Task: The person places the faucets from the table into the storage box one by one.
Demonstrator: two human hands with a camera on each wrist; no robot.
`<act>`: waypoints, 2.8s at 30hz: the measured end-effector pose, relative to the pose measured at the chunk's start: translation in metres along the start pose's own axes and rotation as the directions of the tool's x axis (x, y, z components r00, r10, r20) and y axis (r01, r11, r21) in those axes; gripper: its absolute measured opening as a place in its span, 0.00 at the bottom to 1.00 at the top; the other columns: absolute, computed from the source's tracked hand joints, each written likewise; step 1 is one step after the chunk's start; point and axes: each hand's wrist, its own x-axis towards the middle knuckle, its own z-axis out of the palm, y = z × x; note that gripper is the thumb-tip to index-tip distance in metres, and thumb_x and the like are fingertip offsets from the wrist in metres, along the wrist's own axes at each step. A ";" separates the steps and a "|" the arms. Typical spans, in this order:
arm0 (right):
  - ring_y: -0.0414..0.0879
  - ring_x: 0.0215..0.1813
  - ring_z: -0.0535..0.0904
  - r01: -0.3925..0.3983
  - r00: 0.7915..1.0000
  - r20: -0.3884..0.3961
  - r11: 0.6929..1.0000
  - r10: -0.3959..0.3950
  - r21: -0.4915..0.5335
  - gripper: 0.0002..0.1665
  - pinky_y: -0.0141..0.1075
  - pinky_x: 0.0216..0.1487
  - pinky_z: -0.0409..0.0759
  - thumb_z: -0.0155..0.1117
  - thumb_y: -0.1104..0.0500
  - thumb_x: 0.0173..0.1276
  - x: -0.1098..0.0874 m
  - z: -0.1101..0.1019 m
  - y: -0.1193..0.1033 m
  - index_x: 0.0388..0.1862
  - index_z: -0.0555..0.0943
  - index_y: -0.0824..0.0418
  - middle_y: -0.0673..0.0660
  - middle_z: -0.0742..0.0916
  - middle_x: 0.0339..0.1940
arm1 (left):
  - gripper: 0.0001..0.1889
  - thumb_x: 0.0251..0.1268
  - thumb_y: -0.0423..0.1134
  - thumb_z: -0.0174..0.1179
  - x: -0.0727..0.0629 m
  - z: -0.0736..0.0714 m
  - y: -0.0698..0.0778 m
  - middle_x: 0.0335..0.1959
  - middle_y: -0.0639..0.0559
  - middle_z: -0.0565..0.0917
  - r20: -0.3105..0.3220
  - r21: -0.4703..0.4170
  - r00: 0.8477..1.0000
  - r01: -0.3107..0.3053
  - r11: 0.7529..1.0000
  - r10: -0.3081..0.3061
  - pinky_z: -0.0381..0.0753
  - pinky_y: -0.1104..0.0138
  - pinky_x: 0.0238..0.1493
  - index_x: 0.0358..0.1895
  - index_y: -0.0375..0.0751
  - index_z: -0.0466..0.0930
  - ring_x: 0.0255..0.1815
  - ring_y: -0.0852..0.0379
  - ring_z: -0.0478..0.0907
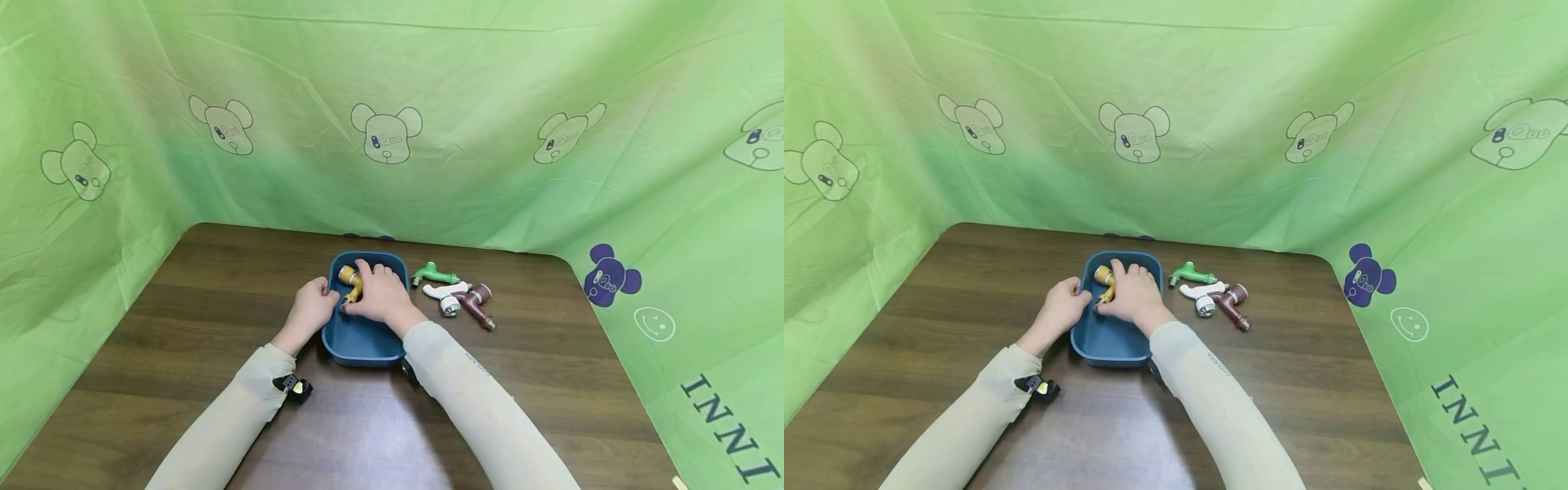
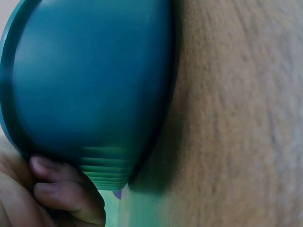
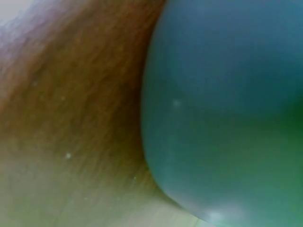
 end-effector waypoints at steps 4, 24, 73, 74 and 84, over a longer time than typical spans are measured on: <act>0.59 0.63 0.74 0.002 1.000 0.003 1.000 -0.002 -0.002 0.64 0.51 0.68 0.72 0.70 0.25 0.55 0.000 0.001 0.000 0.82 0.55 0.50 0.63 0.78 0.61 | 0.14 0.66 0.36 0.57 0.000 0.000 0.001 0.18 0.54 0.61 0.002 -0.001 1.000 0.000 1.000 0.000 0.58 0.66 0.23 0.24 0.43 0.63 0.19 0.55 0.63; 0.58 0.61 0.75 0.008 1.000 0.002 1.000 -0.008 -0.022 0.65 0.51 0.67 0.73 0.69 0.23 0.54 0.000 0.003 -0.001 0.82 0.55 0.50 0.63 0.78 0.60 | 0.14 0.66 0.37 0.57 0.001 0.002 -0.001 0.18 0.54 0.61 0.003 0.007 1.000 -0.009 1.000 0.009 0.58 0.66 0.22 0.24 0.44 0.63 0.18 0.55 0.63; 0.58 0.65 0.75 0.041 0.999 0.009 0.997 -0.041 -0.071 0.70 0.49 0.71 0.69 0.65 0.17 0.51 0.000 0.006 -0.003 0.83 0.54 0.52 0.65 0.79 0.62 | 0.13 0.65 0.36 0.56 -0.003 -0.001 0.003 0.18 0.54 0.60 0.005 0.002 1.000 0.013 1.000 -0.013 0.59 0.65 0.23 0.24 0.44 0.62 0.19 0.54 0.62; 0.58 0.65 0.75 0.041 0.999 0.009 0.997 -0.040 -0.072 0.70 0.49 0.71 0.69 0.65 0.17 0.51 -0.001 0.006 -0.003 0.83 0.54 0.52 0.65 0.79 0.62 | 0.13 0.65 0.36 0.56 -0.003 -0.001 0.003 0.18 0.54 0.60 0.005 0.003 1.000 0.012 1.000 -0.012 0.59 0.65 0.23 0.24 0.44 0.62 0.19 0.54 0.62; 0.57 0.66 0.74 0.041 0.999 0.018 0.995 -0.039 -0.093 0.70 0.48 0.72 0.68 0.64 0.17 0.51 0.000 0.006 -0.004 0.83 0.53 0.52 0.64 0.78 0.62 | 0.14 0.65 0.36 0.56 -0.003 0.000 0.003 0.18 0.55 0.60 -0.002 0.002 1.000 0.005 1.000 -0.005 0.58 0.65 0.22 0.24 0.44 0.62 0.19 0.55 0.61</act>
